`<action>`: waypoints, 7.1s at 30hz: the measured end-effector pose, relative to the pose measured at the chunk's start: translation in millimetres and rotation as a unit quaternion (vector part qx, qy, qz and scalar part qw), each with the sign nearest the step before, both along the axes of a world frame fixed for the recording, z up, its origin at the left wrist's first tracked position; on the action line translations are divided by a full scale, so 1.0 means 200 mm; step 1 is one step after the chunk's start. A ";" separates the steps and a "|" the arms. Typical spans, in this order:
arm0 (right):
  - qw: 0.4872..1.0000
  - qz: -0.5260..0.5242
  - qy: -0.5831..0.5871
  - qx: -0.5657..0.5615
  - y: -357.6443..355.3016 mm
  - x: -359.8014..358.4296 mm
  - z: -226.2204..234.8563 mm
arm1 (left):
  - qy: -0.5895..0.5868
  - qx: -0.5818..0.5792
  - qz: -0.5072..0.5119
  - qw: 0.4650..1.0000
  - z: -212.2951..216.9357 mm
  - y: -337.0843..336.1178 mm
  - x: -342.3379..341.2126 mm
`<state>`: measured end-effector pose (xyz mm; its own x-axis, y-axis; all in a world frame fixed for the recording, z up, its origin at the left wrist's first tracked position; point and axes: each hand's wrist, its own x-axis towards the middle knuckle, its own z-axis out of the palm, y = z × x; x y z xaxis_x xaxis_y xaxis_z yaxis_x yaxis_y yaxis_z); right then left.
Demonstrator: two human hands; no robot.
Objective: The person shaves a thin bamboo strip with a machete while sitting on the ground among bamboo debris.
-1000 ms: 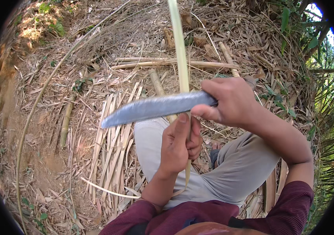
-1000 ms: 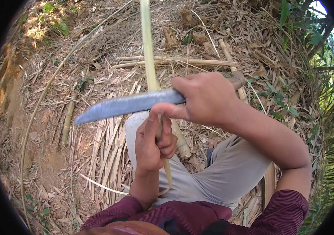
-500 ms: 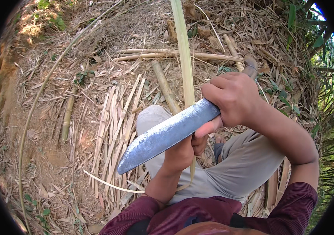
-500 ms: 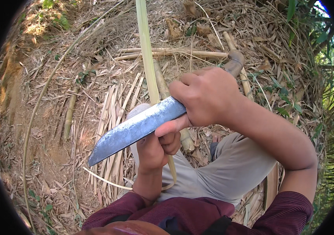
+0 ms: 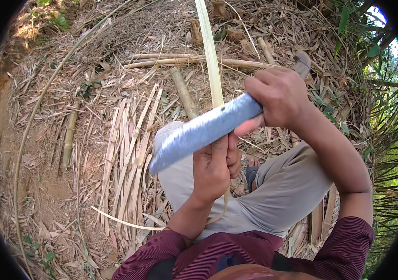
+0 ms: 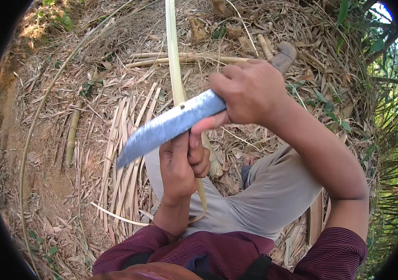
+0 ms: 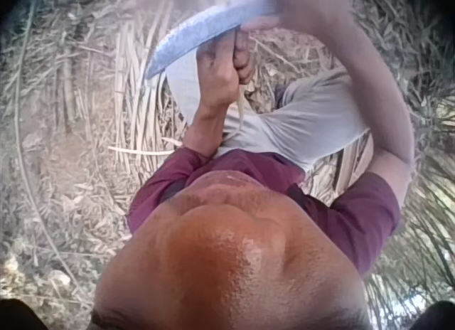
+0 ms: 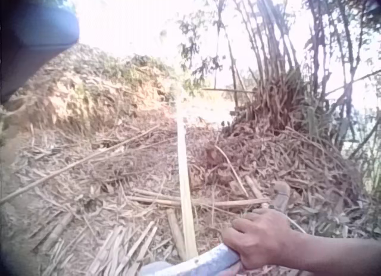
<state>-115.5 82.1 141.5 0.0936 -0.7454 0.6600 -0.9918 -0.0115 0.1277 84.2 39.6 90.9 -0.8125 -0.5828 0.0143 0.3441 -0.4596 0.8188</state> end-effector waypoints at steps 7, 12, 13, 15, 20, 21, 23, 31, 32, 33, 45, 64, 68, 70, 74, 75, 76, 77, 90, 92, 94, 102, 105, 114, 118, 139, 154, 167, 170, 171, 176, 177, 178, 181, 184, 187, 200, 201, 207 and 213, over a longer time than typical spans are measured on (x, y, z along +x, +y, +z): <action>0.940 -0.234 -0.240 0.061 0.10 -0.25 -0.01 | -0.035 0.014 -0.116 0.993 -0.11 0.10 0.05; 0.958 -0.231 -0.170 0.030 0.07 -0.24 0.02 | -0.063 0.002 -0.111 0.992 -0.12 0.07 0.11; 0.967 -0.228 -0.114 0.000 0.07 -0.27 0.01 | -0.062 -0.001 -0.115 0.991 -0.12 0.07 0.13; 0.974 -0.221 -0.002 -0.055 0.09 -0.33 -0.04 | -0.094 -0.036 -0.106 0.989 -0.15 0.08 0.19; 0.895 -0.310 -0.292 -0.132 0.20 -0.52 0.00 | -0.126 -0.226 -0.141 0.956 -0.32 0.16 0.37; 0.896 -0.291 -0.291 -0.163 0.21 -0.53 -0.01 | -0.117 -0.191 -0.115 0.968 -0.33 0.14 0.33; 0.882 -0.265 -0.373 -0.117 0.18 -0.46 -0.03 | -0.121 -0.108 -0.085 0.983 -0.31 0.10 0.28; 0.741 -0.018 -0.669 0.043 0.06 -0.06 0.09 | -0.077 0.015 -0.155 0.985 -0.25 -0.06 0.23; 0.741 -0.016 -0.669 0.056 0.06 -0.03 0.08 | -0.076 0.023 -0.156 0.985 -0.25 -0.06 0.23; 0.740 -0.013 -0.669 0.069 0.05 0.00 0.07 | -0.074 0.032 -0.156 0.984 -0.25 -0.05 0.23; 0.812 -0.008 -0.573 0.111 0.03 0.11 0.04 | -0.117 -0.204 -0.063 0.970 -0.11 -0.03 0.17; 0.977 0.121 -0.151 0.089 -0.02 0.28 0.07 | 0.007 -0.151 0.093 0.984 0.15 -0.27 0.01; 0.988 0.110 -0.103 0.039 -0.02 0.21 0.00 | -0.084 -0.124 0.090 0.985 0.11 -0.18 0.07; 0.992 0.074 -0.094 0.045 -0.04 0.17 0.02 | -0.073 -0.095 0.060 0.991 0.07 -0.15 0.06; 0.987 0.114 -0.103 0.042 -0.05 0.12 -0.01 | -0.062 -0.196 0.067 0.976 0.05 -0.10 0.01; 0.985 0.121 -0.108 0.056 -0.05 0.13 -0.02 | -0.057 -0.190 0.064 0.978 0.03 -0.09 0.01; 0.984 0.121 -0.115 0.054 -0.04 0.13 -0.04 | -0.051 -0.184 0.061 0.980 0.00 -0.08 0.01; 0.983 0.124 -0.121 0.055 -0.04 0.13 -0.04 | -0.045 -0.178 0.059 0.981 -0.01 -0.07 0.00; 0.990 0.056 -0.111 0.067 -0.02 0.05 -0.04 | -0.166 -0.348 0.172 0.907 0.00 0.05 -0.07; 0.989 0.067 -0.104 0.081 0.00 0.08 -0.06 | -0.148 -0.367 0.176 0.902 -0.08 0.05 -0.06; 0.986 0.079 -0.109 0.094 0.00 0.14 -0.03 | -0.140 -0.395 0.191 0.887 -0.10 0.05 -0.02; 0.992 0.064 -0.071 0.078 0.02 0.08 0.00 | -0.148 -0.416 0.176 0.880 -0.03 0.06 -0.01; 0.995 0.075 -0.057 0.044 0.02 0.05 0.00 | -0.155 -0.394 0.169 0.890 -0.01 0.06 -0.01; 0.964 -0.053 -0.253 0.062 0.03 -0.14 0.02 | -0.160 -0.291 0.079 0.940 -0.06 0.11 0.04; 0.990 0.056 -0.097 0.091 0.02 0.06 0.00 | -0.153 -0.263 0.077 0.950 -0.11 0.03 0.03; 0.799 0.097 -0.592 0.046 0.07 0.01 0.12 | -0.122 -0.076 -0.042 0.989 -0.08 -0.07 0.13; 0.864 0.151 -0.467 0.113 -0.01 0.16 0.00 | -0.138 -0.173 -0.069 0.973 0.18 -0.13 -0.01; 0.992 0.087 -0.080 0.041 0.03 0.18 0.00 | -0.125 -0.371 0.138 0.910 -0.09 -0.06 0.03; 0.995 0.093 -0.041 -0.007 0.02 0.15 0.00 | -0.116 -0.544 0.209 0.804 -0.12 -0.08 0.02; 0.995 0.089 -0.034 -0.009 0.02 0.15 0.01 | -0.117 -0.559 0.212 0.793 -0.11 -0.08 0.02; 0.997 0.072 -0.012 -0.027 0.02 0.13 0.02 | -0.109 -0.382 0.113 0.911 -0.02 -0.03 0.04; 0.997 0.070 -0.013 -0.021 0.02 0.12 0.02 | -0.105 -0.345 0.098 0.928 -0.01 -0.03 0.03; 0.997 0.069 -0.014 -0.015 0.02 0.11 0.02 | -0.101 -0.308 0.083 0.942 0.01 -0.02 0.03; 0.994 0.072 0.018 -0.076 -0.01 0.05 0.02 | -0.096 -0.252 0.041 0.962 0.06 0.03 0.02; 0.948 -0.175 -0.261 -0.048 0.03 -0.28 0.18 | -0.089 -0.201 -0.039 0.975 0.09 0.09 0.11; 0.898 -0.136 -0.411 -0.079 0.09 -0.28 0.07 | -0.062 -0.189 0.002 0.980 -0.03 0.05 0.00; 0.984 0.133 -0.120 -0.014 0.06 0.09 0.03 | -0.077 0.061 -0.020 0.995 0.00 -0.27 -0.03; 0.988 0.118 -0.102 0.018 0.06 0.13 0.01 | -0.062 0.032 -0.019 0.997 0.00 -0.26 -0.03; 0.983 0.131 -0.124 0.023 0.06 0.12 0.01 | -0.038 0.072 0.001 0.997 0.02 -0.30 -0.02; 0.740 0.056 -0.668 -0.055 0.02 -0.02 0.02 | -0.036 0.039 -0.007 0.999 0.09 -0.50 0.04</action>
<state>-118.7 85.9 146.2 -0.6405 -0.7166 0.2762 -0.2286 -0.1654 -0.9594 91.5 -60.0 109.8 -0.8179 -0.5683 -0.0894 0.2783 -0.5268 0.8031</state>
